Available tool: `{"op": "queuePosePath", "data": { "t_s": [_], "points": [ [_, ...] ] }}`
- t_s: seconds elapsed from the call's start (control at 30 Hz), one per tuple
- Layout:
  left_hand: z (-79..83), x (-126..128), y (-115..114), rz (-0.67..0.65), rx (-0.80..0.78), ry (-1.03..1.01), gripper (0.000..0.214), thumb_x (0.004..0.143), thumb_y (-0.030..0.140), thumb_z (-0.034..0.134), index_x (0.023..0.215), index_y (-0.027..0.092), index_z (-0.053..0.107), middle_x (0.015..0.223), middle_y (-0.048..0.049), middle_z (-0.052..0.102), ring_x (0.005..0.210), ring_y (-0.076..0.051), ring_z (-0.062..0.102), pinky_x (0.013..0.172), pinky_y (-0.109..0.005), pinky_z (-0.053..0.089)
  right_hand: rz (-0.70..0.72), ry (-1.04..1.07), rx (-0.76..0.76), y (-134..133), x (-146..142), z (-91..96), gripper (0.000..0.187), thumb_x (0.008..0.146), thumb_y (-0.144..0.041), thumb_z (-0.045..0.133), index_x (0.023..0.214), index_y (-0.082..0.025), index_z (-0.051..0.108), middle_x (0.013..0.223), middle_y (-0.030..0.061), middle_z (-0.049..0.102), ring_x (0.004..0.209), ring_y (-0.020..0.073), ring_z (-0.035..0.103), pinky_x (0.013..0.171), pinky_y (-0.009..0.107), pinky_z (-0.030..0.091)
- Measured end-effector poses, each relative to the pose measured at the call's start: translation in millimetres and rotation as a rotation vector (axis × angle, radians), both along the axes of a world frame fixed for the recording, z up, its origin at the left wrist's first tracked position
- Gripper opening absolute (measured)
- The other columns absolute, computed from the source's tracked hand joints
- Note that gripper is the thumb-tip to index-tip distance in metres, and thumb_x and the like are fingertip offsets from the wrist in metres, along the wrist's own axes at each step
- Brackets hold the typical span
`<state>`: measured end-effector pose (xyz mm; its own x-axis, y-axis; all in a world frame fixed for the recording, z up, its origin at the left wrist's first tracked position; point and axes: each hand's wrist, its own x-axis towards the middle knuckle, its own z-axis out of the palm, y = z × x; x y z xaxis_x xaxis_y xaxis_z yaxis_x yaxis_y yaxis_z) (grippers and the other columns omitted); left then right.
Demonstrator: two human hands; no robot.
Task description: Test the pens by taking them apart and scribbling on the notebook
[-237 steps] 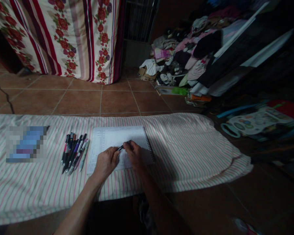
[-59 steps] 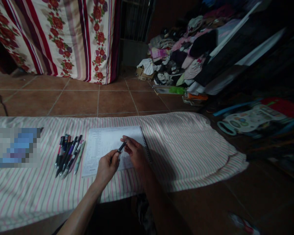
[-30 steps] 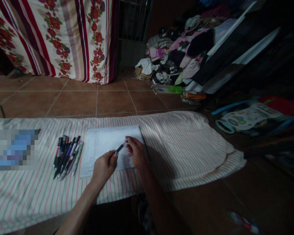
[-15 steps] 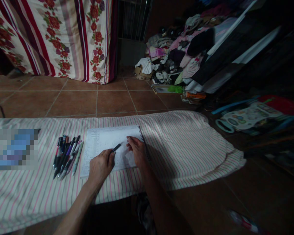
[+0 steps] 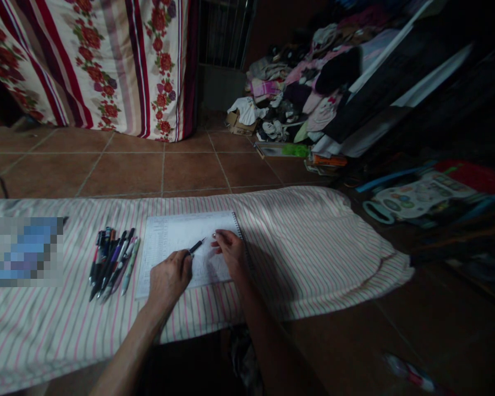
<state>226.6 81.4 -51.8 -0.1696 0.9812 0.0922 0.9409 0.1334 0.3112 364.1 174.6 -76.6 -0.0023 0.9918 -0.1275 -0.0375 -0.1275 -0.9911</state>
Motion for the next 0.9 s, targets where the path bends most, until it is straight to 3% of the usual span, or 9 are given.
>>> {"op": "queuePosePath", "data": {
  "t_s": [0.27,0.63,0.9],
  "points": [
    [0.2,1,0,0.004,0.010,-0.005,0.032,0.088,0.033,0.034,0.102,0.019,0.059,0.091,-0.0052,0.069,0.074,-0.019,0.065,0.053,-0.025,0.038,-0.015,-0.169,0.100,4,8,-3.0,0.024,0.069,-0.034,0.058,0.083,-0.017,0.066,0.061,0.0016,0.063,0.055,0.0144,0.060,0.045,0.022,0.042],
    [0.1,4,1,-0.011,0.015,0.057,0.031,0.088,0.034,0.033,0.101,0.019,0.058,0.087,-0.0035,0.068,0.068,-0.019,0.064,0.048,-0.026,0.032,-0.013,-0.385,0.220,12,15,-10.6,0.024,0.076,-0.029,0.049,0.089,-0.015,0.063,0.075,0.0047,0.067,0.057,0.0139,0.061,0.058,0.026,0.048],
    [6.0,7,0,-0.021,0.007,0.067,0.030,0.089,0.035,0.033,0.099,0.020,0.057,0.083,-0.0019,0.067,0.068,-0.018,0.064,0.048,-0.026,0.031,-0.074,-0.665,0.325,17,22,-7.0,0.018,0.075,-0.023,0.052,0.083,-0.018,0.067,0.085,0.0073,0.065,0.079,0.0189,0.057,0.077,0.030,0.043]
  ]
}}
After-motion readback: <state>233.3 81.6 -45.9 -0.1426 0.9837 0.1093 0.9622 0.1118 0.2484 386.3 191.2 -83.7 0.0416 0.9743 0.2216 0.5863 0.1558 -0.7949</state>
